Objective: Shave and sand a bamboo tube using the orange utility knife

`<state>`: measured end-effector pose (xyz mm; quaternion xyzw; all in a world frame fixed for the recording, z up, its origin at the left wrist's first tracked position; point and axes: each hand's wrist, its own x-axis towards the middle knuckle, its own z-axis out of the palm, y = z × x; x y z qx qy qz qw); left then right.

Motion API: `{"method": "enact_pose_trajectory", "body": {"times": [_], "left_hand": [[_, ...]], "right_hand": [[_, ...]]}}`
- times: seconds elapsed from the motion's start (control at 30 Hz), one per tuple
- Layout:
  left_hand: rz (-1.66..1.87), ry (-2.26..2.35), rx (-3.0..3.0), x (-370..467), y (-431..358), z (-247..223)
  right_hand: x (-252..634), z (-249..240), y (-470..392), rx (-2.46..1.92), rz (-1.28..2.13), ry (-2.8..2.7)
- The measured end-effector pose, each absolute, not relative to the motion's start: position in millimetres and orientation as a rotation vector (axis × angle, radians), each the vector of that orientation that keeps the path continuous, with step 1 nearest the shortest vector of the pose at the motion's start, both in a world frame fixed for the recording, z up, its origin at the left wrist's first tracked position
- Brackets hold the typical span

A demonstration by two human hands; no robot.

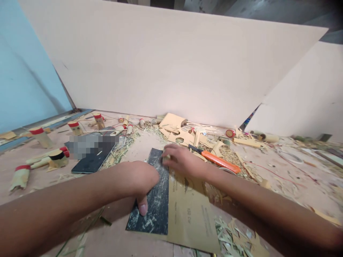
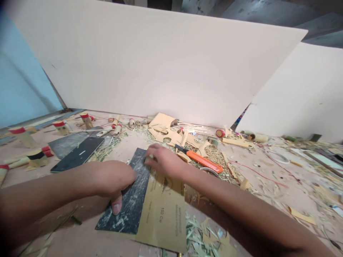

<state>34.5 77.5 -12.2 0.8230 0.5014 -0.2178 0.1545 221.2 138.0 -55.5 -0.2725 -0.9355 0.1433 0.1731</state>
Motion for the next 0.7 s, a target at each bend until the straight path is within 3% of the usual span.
{"method": "enact_pose_trajectory", "body": {"times": [0.07,0.2,0.7], "left_hand": [[-0.922,1.416,2.272,41,75,-2],[-1.073,1.38,2.245,50,73,11],[-0.944,1.419,2.268,51,66,22]], "right_hand": [[221,-61,135,-0.673,0.439,-2.66],[218,-70,134,-0.725,0.41,-2.543],[224,-64,144,-0.805,0.457,-2.527]]}}
